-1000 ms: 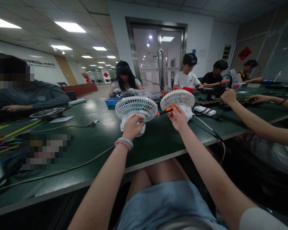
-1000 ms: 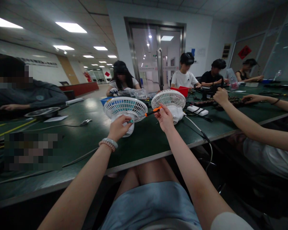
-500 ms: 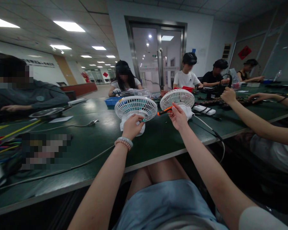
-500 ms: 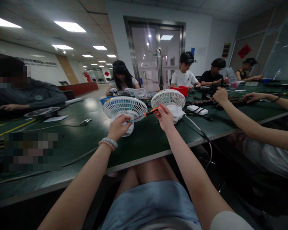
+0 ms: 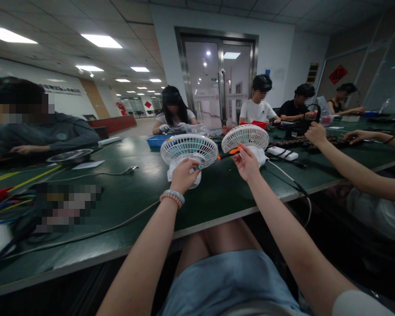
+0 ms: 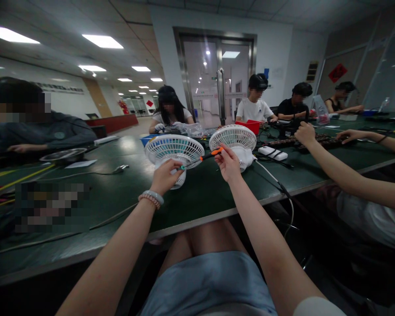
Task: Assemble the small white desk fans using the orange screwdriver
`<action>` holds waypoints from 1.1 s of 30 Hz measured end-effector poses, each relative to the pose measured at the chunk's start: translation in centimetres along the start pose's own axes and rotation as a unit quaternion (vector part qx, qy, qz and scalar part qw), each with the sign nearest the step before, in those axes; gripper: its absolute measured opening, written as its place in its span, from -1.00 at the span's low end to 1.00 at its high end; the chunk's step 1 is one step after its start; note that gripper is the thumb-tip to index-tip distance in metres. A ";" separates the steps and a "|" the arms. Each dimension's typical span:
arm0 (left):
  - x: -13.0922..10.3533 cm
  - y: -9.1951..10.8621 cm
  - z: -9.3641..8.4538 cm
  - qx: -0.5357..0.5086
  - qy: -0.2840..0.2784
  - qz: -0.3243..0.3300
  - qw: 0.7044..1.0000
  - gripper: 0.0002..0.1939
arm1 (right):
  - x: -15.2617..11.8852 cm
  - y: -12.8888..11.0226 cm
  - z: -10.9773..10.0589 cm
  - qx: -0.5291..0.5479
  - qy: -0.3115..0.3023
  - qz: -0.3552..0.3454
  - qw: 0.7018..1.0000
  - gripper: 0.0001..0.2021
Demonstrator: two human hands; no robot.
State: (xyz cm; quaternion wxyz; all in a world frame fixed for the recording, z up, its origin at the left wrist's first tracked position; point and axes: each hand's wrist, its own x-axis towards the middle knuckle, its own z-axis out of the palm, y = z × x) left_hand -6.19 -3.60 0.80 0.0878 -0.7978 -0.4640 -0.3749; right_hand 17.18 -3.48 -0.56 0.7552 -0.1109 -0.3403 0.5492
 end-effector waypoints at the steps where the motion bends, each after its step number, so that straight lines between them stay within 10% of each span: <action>1: 0.0 0.0 0.0 0.000 0.000 0.001 1.000 -0.81 | 0.0 0.1 0.0 0.000 0.000 0.000 1.000 -0.73; 15: 0.0 -0.1 0.0 0.017 -0.017 0.058 0.998 -0.75 | -0.4 0.3 0.4 -0.070 0.006 0.052 0.996 -0.71; 23: -0.1 -0.2 -0.1 0.020 -0.016 0.071 0.997 -0.76 | -1.5 1.2 0.6 -0.217 -0.157 0.156 0.951 -0.66; 28: -0.2 -0.2 0.0 0.022 -0.011 0.072 0.997 -0.77 | -2.6 1.9 1.0 -0.372 -0.183 -0.068 0.908 -0.74; 33: -0.3 -0.1 -0.1 0.032 -0.013 0.076 0.996 -0.78 | -4.1 2.5 1.3 -0.530 -0.295 -0.311 0.732 -0.79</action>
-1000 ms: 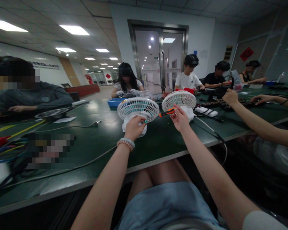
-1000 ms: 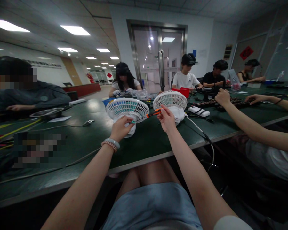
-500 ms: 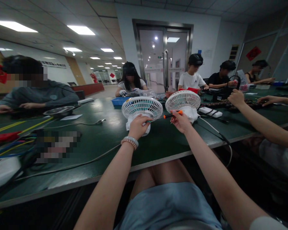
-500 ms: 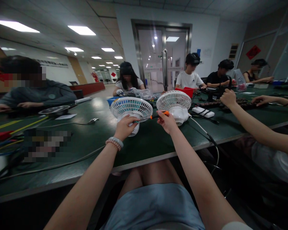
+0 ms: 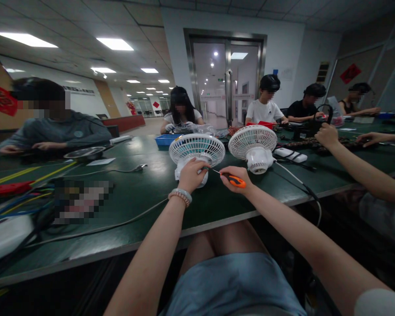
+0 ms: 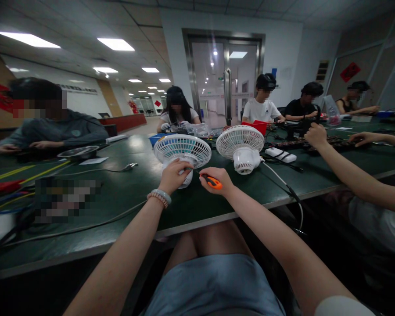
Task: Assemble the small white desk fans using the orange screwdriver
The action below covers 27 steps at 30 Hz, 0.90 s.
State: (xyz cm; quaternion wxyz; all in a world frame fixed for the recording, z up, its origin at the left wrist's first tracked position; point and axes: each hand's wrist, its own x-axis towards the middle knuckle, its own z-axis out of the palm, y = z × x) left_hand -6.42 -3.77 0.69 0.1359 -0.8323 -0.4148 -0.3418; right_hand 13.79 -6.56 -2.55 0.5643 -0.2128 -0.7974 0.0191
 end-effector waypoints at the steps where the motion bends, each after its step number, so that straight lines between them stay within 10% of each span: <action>1: 0.0 0.0 0.0 0.001 -0.001 0.002 1.000 -0.78 | -0.1 -0.1 0.2 -0.047 -0.018 -0.038 0.998 -0.79; 10: 0.2 0.3 0.0 0.003 -0.004 -0.022 1.000 -0.79 | 0.5 -1.1 1.8 -0.270 -0.321 -0.163 0.893 -0.67; 17: 0.3 0.3 0.0 0.005 -0.010 -0.021 1.000 -0.78 | 1.7 0.5 0.9 -0.325 -0.415 0.013 0.850 -0.74; 27: 0.2 0.3 0.1 0.011 -0.001 -0.016 1.000 -0.79 | 1.8 5.5 -0.4 -0.289 -0.400 0.189 0.849 -0.57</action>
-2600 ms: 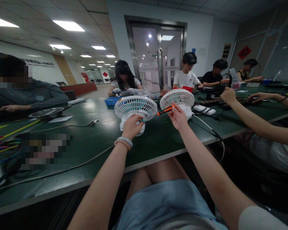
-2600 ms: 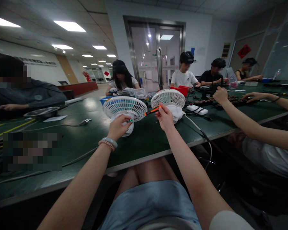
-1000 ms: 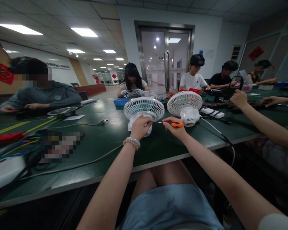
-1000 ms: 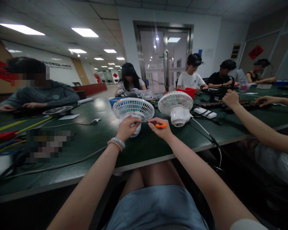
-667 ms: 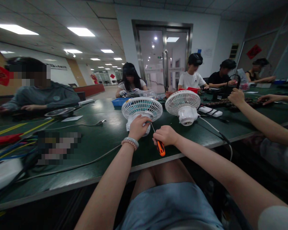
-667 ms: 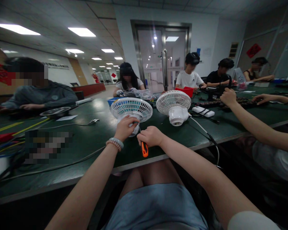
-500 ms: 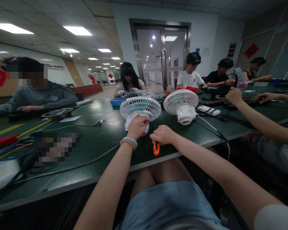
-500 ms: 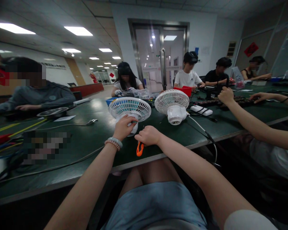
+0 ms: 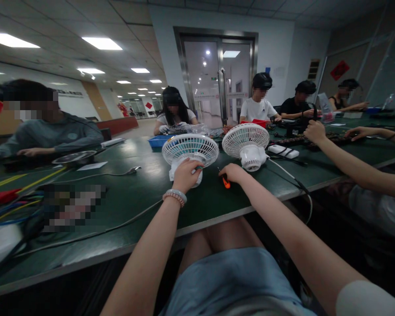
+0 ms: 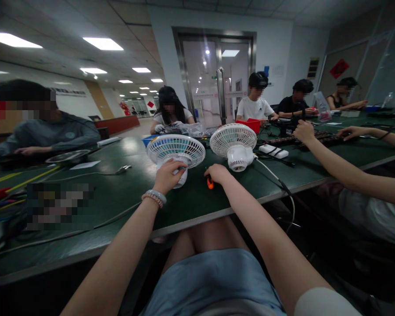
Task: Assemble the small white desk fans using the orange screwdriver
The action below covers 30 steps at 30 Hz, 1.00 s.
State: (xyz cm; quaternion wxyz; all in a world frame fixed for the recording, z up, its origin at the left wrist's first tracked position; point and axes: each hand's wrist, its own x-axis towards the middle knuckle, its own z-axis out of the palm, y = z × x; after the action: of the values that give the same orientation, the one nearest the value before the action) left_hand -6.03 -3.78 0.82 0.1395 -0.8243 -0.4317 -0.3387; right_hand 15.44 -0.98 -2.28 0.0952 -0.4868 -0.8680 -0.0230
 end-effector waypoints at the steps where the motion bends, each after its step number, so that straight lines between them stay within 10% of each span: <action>1: 0.0 0.0 0.0 -0.001 -0.002 0.000 1.000 -0.78 | 0.0 0.3 0.0 0.011 -0.003 0.010 1.000 -0.57; 10: 0.0 -0.3 0.3 0.010 0.012 -0.029 0.999 -0.69 | -0.7 -0.4 -0.8 0.076 0.024 0.127 0.989 -0.62; 30: -0.3 -0.2 0.1 -0.022 0.029 -0.020 0.999 -0.70 | -1.0 -1.1 -0.7 0.089 0.075 0.147 0.982 -0.52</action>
State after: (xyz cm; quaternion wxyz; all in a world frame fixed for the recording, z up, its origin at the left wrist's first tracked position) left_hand -6.23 -3.83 0.57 0.1270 -0.8084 -0.4364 -0.3741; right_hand 15.15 -2.52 -1.76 0.2053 -0.5952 -0.7763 0.0320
